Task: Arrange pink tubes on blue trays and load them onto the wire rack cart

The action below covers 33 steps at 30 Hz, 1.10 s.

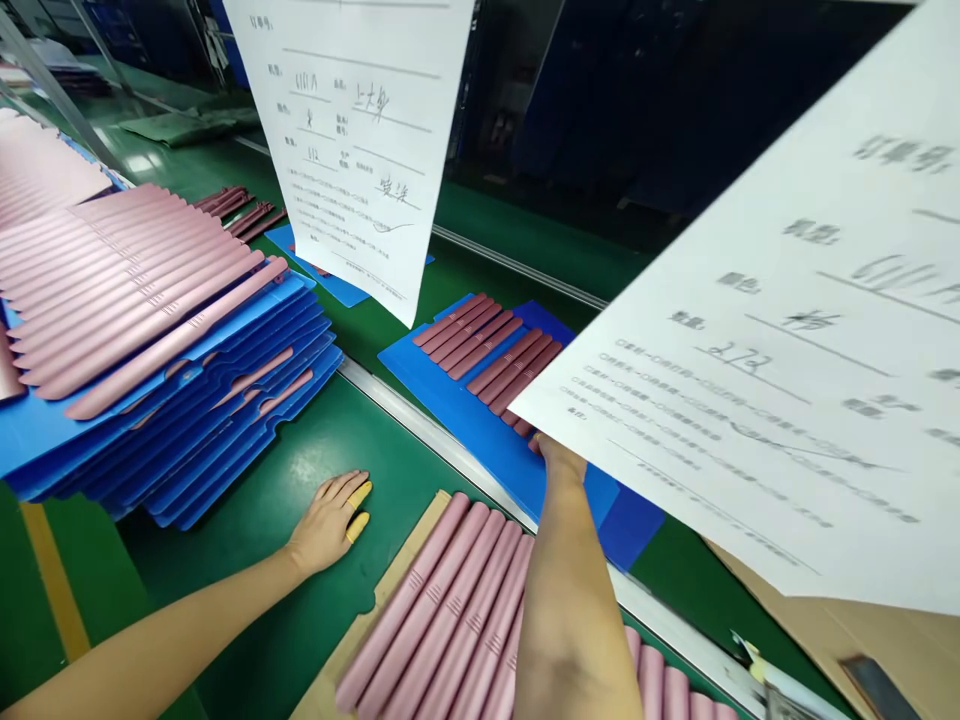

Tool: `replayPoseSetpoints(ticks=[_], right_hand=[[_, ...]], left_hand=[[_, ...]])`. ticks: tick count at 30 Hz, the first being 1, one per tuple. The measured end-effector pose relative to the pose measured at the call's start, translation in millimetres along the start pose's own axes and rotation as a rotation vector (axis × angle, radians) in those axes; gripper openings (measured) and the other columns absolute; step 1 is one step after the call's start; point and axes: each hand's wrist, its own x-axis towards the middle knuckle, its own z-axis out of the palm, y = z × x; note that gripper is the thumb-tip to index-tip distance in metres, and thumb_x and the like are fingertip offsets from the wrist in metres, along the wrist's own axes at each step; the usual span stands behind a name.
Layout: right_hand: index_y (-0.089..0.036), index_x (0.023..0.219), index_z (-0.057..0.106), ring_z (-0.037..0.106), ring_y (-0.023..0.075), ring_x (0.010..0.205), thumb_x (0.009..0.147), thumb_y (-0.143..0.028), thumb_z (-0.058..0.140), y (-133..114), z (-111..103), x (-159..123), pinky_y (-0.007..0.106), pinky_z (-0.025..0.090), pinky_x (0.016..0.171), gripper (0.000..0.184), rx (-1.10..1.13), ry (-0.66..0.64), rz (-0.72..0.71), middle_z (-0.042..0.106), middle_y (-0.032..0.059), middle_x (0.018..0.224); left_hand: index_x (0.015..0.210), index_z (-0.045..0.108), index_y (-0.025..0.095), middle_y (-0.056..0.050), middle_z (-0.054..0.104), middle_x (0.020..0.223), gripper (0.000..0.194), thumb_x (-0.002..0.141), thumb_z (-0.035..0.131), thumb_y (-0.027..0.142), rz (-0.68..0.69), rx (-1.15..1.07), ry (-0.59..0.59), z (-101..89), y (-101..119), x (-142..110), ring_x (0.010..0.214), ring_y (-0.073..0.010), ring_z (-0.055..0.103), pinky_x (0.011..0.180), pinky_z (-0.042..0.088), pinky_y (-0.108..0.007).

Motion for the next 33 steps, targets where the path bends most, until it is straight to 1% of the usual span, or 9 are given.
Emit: replayPoseSetpoints(ticks=[9, 12, 14, 17, 21, 25, 29, 31, 33], right_hand=[[-0.014, 0.088, 0.056, 0.052, 0.0111, 0.072, 0.085, -0.035, 0.057, 23.7, -12.7, -33.9, 0.028, 0.048, 0.064, 0.022, 0.385, -0.085, -0.077, 0.055, 0.0017, 0.084], [-0.013, 0.088, 0.055, 0.049, 0.0089, 0.064, 0.086, -0.036, 0.055, 33.4, -16.8, -61.7, 0.024, 0.046, 0.057, 0.023, 0.548, -0.14, -0.071, 0.053, -0.0001, 0.078], [-0.013, 0.083, 0.053, 0.046, 0.0073, 0.058, 0.086, -0.036, 0.055, 41.3, -21.0, -97.1, 0.022, 0.043, 0.052, 0.023, 0.66, -0.175, -0.058, 0.05, -0.0021, 0.072], [-0.015, 0.073, 0.05, 0.043, 0.0066, 0.054, 0.08, -0.039, 0.062, 57.9, -31.6, -178.6, 0.02, 0.04, 0.049, 0.029, 0.858, -0.256, -0.095, 0.045, -0.0046, 0.063], [-0.02, 0.073, 0.052, 0.048, 0.0097, 0.058, 0.048, -0.053, 0.081, 90.1, -48.1, -310.2, 0.023, 0.043, 0.049, 0.05, 1.097, -0.346, -0.112, 0.052, -0.0034, 0.066], [-0.022, 0.081, 0.057, 0.05, 0.0102, 0.06, 0.056, -0.047, 0.08, 120.4, -64.2, -409.6, 0.023, 0.044, 0.051, 0.042, 1.242, -0.453, -0.046, 0.059, -0.0008, 0.075], [-0.023, 0.093, 0.06, 0.048, 0.009, 0.06, 0.071, -0.039, 0.071, 143.2, -81.1, -461.0, 0.022, 0.042, 0.052, 0.03, 1.292, -0.65, -0.055, 0.061, 0.0018, 0.091], [-0.023, 0.096, 0.06, 0.047, 0.0087, 0.06, 0.075, -0.041, 0.067, 152.0, -88.1, -477.3, 0.023, 0.042, 0.054, 0.029, 1.261, -0.709, -0.088, 0.061, 0.0035, 0.099], [-0.023, 0.095, 0.059, 0.045, 0.0086, 0.058, 0.077, -0.044, 0.064, 158.8, -93.5, -490.9, 0.024, 0.042, 0.055, 0.028, 1.245, -0.737, -0.119, 0.062, 0.0038, 0.097]], left_hand=[[0.13, 0.046, 0.018, -0.008, 0.048, 0.136, 0.041, 0.09, 0.041, 0.024, 0.014, 0.008, 0.039, 5.8, -3.6, -2.0, 0.125, -0.0244, 0.043, 0.103, 0.037, -0.046], [0.128, 0.049, 0.018, -0.009, 0.049, 0.135, 0.04, 0.089, 0.042, 0.024, 0.003, -0.011, 0.049, 4.5, -3.8, -1.3, 0.125, -0.0241, 0.043, 0.103, 0.037, -0.046], [0.126, 0.05, 0.018, -0.009, 0.051, 0.134, 0.039, 0.088, 0.042, 0.024, -0.006, -0.035, 0.058, 3.6, -4.0, -1.2, 0.124, -0.0241, 0.044, 0.104, 0.037, -0.045], [0.123, 0.053, 0.018, -0.009, 0.052, 0.132, 0.038, 0.086, 0.044, 0.024, -0.029, -0.105, 0.058, 1.3, -4.4, -1.3, 0.124, -0.0243, 0.044, 0.104, 0.036, -0.046], [0.11, 0.061, 0.019, -0.009, 0.057, 0.126, 0.032, 0.079, 0.053, 0.023, -0.116, -0.382, 0.092, -9.4, -4.1, 0.8, 0.121, -0.026, 0.046, 0.105, 0.033, -0.048], [0.098, 0.064, 0.018, -0.009, 0.063, 0.114, 0.025, 0.076, 0.052, 0.022, -0.316, -0.694, 0.173, -22.4, 7.4, -5.2, 0.114, -0.0238, 0.051, 0.103, 0.035, -0.047], [0.115, 0.054, 0.015, -0.011, 0.062, 0.113, 0.035, 0.087, 0.037, 0.026, -0.431, -0.804, 0.192, -40.1, 54.2, -47.5, 0.103, -0.0181, 0.058, 0.091, 0.046, -0.038], [0.114, 0.055, 0.015, -0.01, 0.065, 0.104, 0.034, 0.087, 0.043, 0.033, -0.429, -1.013, 0.119, -58.0, 90.1, -79.3, 0.091, -0.0168, 0.062, 0.083, 0.049, -0.034], [0.11, 0.058, 0.015, -0.008, 0.067, 0.097, 0.037, 0.084, 0.052, 0.041, -0.385, -1.267, -0.038, -80.4, 126.8, -107.5, 0.081, -0.0155, 0.063, 0.079, 0.049, -0.032]])
